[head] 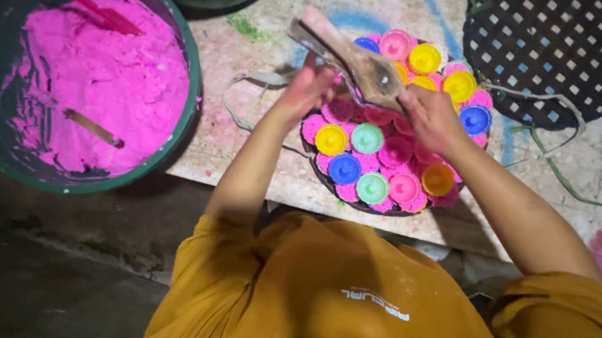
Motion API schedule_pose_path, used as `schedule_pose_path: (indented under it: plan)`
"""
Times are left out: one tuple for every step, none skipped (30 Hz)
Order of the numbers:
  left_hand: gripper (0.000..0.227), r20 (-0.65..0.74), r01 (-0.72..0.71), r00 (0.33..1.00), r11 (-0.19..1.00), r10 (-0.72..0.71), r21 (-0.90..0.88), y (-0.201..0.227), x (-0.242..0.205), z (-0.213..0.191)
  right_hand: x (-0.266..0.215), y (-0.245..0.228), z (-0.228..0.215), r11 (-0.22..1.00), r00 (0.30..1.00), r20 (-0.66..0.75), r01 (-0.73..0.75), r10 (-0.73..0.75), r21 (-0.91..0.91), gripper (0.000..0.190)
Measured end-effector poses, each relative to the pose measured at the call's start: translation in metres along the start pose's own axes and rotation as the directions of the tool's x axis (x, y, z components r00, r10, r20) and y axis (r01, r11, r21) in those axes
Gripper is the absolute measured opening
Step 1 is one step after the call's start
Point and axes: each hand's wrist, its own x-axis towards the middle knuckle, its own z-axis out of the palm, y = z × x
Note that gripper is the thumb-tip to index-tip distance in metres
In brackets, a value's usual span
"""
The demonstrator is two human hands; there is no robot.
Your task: The person scoops pink paste into a handheld mold, presses it, and releases shaped decorations onto a tray. They repeat this cycle and also place pre-made multicolored round decorations from a bowl onto the same tray.
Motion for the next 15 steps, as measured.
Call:
schedule_pose_path:
  plan:
    - [0.079, -0.004, 0.258, 0.966, 0.966, -0.258, -0.015, -0.007, -0.005, 0.001, -0.001, 0.006, 0.001, 1.000, 1.000, 0.002, 0.012, -0.012, 0.019, 0.054]
    - [0.082, -0.031, 0.289, 0.956, 0.952, -0.293, -0.100, -0.012, -0.006, 0.003, 0.000, 0.012, 0.002, 0.999, 1.000, 0.005, 0.024, -0.024, 0.037, 0.055]
    - [0.085, -0.055, 0.315, 0.942, 0.931, -0.330, -0.185, -0.017, -0.008, 0.007, 0.000, 0.017, 0.005, 0.999, 1.000, -0.017, 0.015, -0.015, 0.051, 0.056]
    - [0.088, -0.075, 0.337, 0.927, 0.902, -0.368, -0.270, -0.018, -0.009, 0.012, 0.001, 0.023, 0.009, 0.998, 0.999, -0.038, 0.007, -0.005, 0.064, 0.056]
    - [0.087, -0.109, 0.233, 0.958, 0.940, -0.266, -0.248, -0.016, -0.011, 0.016, 0.002, 0.027, 0.013, 0.997, 0.998, -0.056, 0.002, 0.003, 0.078, 0.057]
    - [0.086, -0.131, 0.124, 0.981, 0.983, -0.141, -0.133, -0.010, -0.015, 0.019, 0.002, 0.030, 0.016, 0.997, 0.994, -0.107, 0.017, -0.009, 0.072, 0.057]
    - [0.087, -0.136, 0.009, 0.991, 0.998, -0.001, 0.059, -0.003, -0.023, 0.023, 0.002, 0.034, 0.018, 0.997, 0.987, -0.156, 0.033, -0.022, 0.067, 0.057]
    - [0.089, -0.114, -0.104, 0.982, 0.934, 0.151, 0.342, 0.008, -0.037, 0.025, 0.000, 0.036, 0.019, 0.997, 0.978, -0.205, 0.049, -0.035, 0.061, 0.057]
    - [0.091, -0.033, -0.164, 0.974, 0.793, 0.226, 0.587, 0.022, -0.052, 0.026, -0.001, 0.036, 0.017, 0.996, 0.976, -0.215, 0.039, -0.020, 0.085, 0.057]
    - [0.094, 0.050, -0.214, 0.957, 0.577, 0.286, 0.788, 0.037, -0.071, 0.027, -0.002, 0.036, 0.014, 0.994, 0.974, -0.225, 0.029, -0.004, 0.108, 0.058]
    - [0.098, 0.073, -0.155, 0.976, 0.424, 0.203, 0.892, 0.054, -0.087, 0.031, -0.004, 0.034, 0.008, 0.991, 0.972, -0.233, 0.017, 0.014, 0.130, 0.058]
    - [0.102, 0.054, -0.082, 0.994, 0.301, 0.100, 0.950, 0.072, -0.099, 0.035, -0.005, 0.029, 0.003, 0.990, 0.973, -0.231, 0.038, -0.005, 0.136, 0.059]
    - [0.105, -0.016, 0.023, 0.999, 0.223, -0.037, 0.974, 0.090, -0.109, 0.041, -0.007, 0.022, -0.005, 0.989, 0.973, -0.228, 0.056, -0.024, 0.137, 0.059]
    - [0.099, -0.010, -0.007, 0.997, 0.220, 0.075, 0.975, 0.110, -0.118, 0.042, -0.009, 0.012, -0.012, 0.988, 0.973, -0.225, 0.075, -0.042, 0.138, 0.059]
    - [0.092, -0.006, -0.036, 0.982, 0.215, 0.190, 0.976, 0.129, -0.125, 0.040, -0.009, -0.001, -0.020, 0.983, 0.974, -0.205, 0.127, -0.099, 0.130, 0.057]
